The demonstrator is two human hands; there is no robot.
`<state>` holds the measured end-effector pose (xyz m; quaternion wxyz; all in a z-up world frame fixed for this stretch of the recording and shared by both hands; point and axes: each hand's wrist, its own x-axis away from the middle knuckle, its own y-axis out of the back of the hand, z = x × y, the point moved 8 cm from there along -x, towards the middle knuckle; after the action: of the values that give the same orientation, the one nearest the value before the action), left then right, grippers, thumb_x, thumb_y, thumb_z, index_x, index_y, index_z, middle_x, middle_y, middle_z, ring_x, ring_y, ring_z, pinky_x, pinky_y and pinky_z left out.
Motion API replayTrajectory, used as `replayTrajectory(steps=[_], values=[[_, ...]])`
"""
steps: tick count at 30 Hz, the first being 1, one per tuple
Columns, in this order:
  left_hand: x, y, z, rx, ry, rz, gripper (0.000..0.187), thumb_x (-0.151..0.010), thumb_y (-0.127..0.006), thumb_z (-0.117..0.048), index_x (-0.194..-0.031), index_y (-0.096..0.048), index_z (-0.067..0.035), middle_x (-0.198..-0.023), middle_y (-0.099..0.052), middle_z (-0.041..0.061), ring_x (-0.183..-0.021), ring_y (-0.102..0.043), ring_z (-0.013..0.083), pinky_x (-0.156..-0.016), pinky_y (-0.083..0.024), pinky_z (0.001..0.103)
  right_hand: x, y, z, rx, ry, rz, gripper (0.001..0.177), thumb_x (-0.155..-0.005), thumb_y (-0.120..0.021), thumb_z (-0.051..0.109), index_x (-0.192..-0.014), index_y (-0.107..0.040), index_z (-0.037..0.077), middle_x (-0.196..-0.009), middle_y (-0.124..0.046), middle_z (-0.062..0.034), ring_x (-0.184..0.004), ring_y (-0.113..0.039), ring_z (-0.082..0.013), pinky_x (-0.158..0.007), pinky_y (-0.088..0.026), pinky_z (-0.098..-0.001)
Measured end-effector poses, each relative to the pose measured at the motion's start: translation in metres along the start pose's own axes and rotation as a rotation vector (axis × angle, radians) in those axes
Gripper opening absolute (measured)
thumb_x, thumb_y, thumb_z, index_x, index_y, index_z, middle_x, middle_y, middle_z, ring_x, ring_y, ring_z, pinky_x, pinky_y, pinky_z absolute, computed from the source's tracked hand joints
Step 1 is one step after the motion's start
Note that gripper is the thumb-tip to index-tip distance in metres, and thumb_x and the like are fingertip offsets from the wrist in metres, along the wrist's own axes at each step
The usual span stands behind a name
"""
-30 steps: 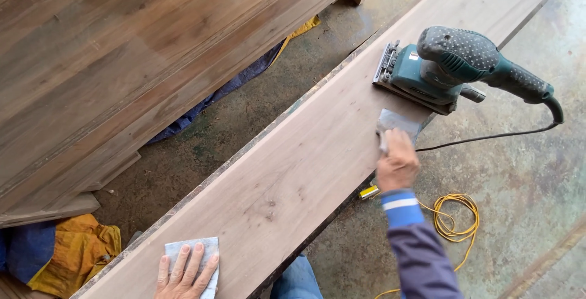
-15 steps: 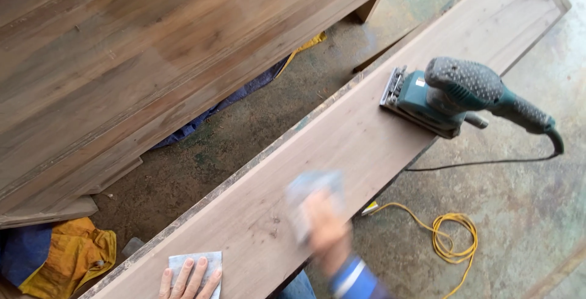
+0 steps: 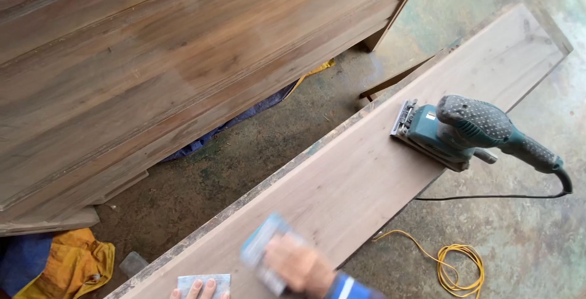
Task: Sanding a long wooden plank with an orbital sander and manual sandpaper.
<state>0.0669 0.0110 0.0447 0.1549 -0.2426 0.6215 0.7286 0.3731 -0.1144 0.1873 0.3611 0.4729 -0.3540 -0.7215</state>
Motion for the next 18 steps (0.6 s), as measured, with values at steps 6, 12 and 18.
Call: replayTrajectory(steps=[6,12,18], values=[[0.013,0.012,-0.008,0.016,0.043,0.025,0.046,-0.091,-0.07,-0.047,-0.133,-0.054,-0.039,-0.13,-0.063,-0.001,-0.125,-0.056,0.0261,-0.115,-0.03,0.062,-0.04,0.012,-0.187,0.146,-0.63,0.035,0.014,-0.102,-0.059,0.014,-0.103,-0.072,0.01,-0.087,-0.075,-0.0119,-0.076,-0.074,-0.0239,-0.064,-0.062,-0.038],[0.011,0.015,-0.008,-0.036,-0.012,0.012,0.046,-0.097,-0.062,-0.049,-0.141,-0.052,-0.04,-0.141,-0.059,-0.001,-0.132,-0.052,0.0237,-0.119,-0.028,0.06,-0.061,-0.006,0.043,-0.116,0.089,0.071,0.029,-0.09,-0.064,0.009,-0.118,-0.066,0.004,-0.119,-0.07,-0.0185,-0.114,-0.07,-0.0342,-0.1,-0.059,-0.0478],[-0.004,0.03,-0.003,0.271,0.093,0.306,0.046,-0.1,-0.045,-0.047,-0.144,-0.05,-0.038,-0.151,-0.051,0.004,-0.143,-0.04,0.0245,-0.124,-0.017,0.059,-0.065,0.022,-0.139,0.134,-0.39,-0.009,0.01,-0.101,-0.067,0.016,-0.104,-0.068,0.006,-0.086,-0.072,-0.0133,-0.072,-0.071,-0.0227,-0.061,-0.062,-0.0357]])
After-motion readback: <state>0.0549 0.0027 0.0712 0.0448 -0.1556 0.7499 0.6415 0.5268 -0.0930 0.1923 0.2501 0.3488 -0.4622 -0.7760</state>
